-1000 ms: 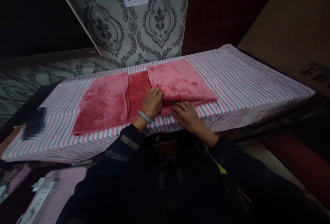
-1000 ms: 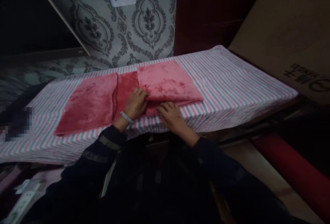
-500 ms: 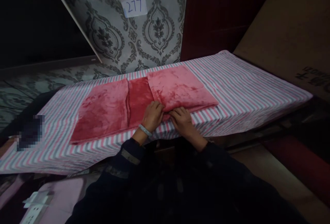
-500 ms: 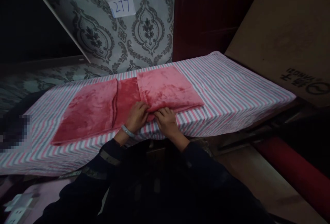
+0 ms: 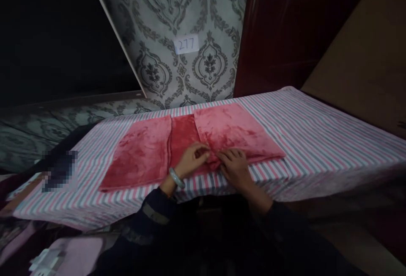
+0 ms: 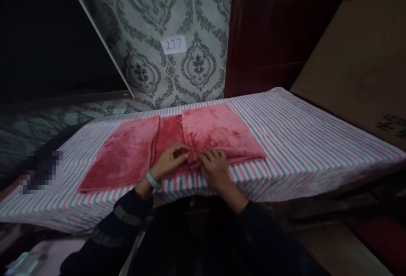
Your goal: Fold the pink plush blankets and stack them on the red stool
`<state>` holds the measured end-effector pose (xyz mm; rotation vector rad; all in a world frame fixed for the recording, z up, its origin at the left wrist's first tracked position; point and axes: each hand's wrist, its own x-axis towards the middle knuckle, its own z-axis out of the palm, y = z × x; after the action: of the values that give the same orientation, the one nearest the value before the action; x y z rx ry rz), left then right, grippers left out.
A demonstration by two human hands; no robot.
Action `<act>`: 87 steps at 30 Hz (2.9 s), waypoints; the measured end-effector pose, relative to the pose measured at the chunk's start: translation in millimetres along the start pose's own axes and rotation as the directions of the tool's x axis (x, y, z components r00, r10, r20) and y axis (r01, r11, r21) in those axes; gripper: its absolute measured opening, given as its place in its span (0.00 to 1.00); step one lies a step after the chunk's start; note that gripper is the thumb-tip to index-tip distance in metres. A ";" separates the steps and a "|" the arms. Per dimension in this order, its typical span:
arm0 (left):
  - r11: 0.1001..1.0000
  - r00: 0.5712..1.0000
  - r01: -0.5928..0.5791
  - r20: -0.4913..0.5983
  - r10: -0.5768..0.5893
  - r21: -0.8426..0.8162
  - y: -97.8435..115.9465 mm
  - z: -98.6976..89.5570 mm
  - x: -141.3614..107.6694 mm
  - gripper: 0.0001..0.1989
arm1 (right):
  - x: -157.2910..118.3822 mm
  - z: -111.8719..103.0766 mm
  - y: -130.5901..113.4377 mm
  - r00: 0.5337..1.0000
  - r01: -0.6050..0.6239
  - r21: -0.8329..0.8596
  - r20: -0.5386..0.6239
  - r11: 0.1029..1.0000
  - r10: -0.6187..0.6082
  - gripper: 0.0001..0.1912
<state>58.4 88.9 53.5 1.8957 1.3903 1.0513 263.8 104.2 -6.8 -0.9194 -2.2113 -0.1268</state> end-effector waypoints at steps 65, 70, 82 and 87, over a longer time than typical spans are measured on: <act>0.501 0.901 0.422 -0.290 -0.322 0.755 2.7 -67.3 -4.3 0.23 | -13.9 14.8 39.0 0.983 -0.036 -0.349 0.154 0.936 0.095 0.24; 0.428 0.796 0.564 -0.328 -0.508 0.706 -24.2 -69.8 -1.6 0.23 | -12.8 16.0 38.6 0.985 -0.038 -0.344 0.146 0.938 0.093 0.25; 0.551 0.818 0.556 -0.291 -0.495 0.623 -28.9 -113.5 29.4 0.17 | -13.9 23.5 40.7 0.993 -0.049 -0.315 0.091 0.948 0.081 0.24; 0.586 0.851 0.495 -0.223 -0.475 0.641 -24.3 -79.8 36.2 0.20 | -14.0 25.2 42.3 0.996 -0.041 -0.300 0.065 0.953 0.064 0.25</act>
<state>-15.8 129.9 86.4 1.7367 2.3797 0.2785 283.1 136.1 -41.9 -1.1622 -2.2718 -0.4181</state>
